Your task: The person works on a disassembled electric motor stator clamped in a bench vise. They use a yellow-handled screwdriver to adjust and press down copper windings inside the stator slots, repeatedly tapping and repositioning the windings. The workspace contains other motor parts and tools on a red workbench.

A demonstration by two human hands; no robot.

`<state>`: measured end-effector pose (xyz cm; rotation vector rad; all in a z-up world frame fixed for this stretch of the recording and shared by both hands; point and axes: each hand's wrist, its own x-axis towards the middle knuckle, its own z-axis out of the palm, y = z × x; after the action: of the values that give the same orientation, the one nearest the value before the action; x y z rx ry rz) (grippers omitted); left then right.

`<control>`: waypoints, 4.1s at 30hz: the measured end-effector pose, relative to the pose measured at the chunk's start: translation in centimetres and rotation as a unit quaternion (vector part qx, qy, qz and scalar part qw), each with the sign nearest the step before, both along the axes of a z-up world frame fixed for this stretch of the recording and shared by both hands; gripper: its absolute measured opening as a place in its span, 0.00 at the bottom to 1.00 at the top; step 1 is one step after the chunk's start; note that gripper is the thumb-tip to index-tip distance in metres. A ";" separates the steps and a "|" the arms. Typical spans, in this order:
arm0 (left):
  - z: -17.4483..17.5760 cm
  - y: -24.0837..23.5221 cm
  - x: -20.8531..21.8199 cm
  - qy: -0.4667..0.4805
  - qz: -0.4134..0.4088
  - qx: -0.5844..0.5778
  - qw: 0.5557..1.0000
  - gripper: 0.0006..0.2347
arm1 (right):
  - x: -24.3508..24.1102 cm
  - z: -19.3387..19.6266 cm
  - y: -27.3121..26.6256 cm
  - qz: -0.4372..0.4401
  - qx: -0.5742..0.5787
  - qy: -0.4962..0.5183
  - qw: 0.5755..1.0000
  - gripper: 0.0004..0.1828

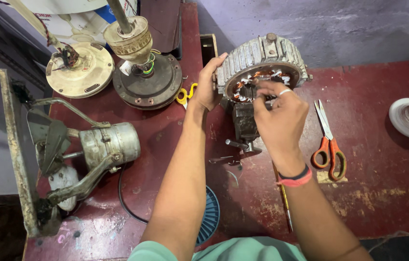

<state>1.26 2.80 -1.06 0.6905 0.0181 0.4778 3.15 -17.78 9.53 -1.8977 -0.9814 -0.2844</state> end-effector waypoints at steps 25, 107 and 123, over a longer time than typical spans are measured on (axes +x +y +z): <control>-0.3 0.2 -0.2 0.031 0.022 0.073 0.997 0.29 | -0.2 -3.7 -3.3 -0.037 0.069 0.207 0.975 0.12; -7.0 1.2 2.7 -0.057 0.047 0.041 0.996 0.21 | 9.0 -8.8 -0.4 0.323 0.275 0.287 0.859 0.59; -8.8 2.2 1.8 -0.205 -0.062 -0.015 0.977 0.11 | 11.3 -9.8 0.0 0.380 0.204 0.440 0.788 0.34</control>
<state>3.02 5.05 -9.89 0.5496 -0.4031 0.4906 14.49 -17.73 -0.25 -0.9023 -0.8262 0.7586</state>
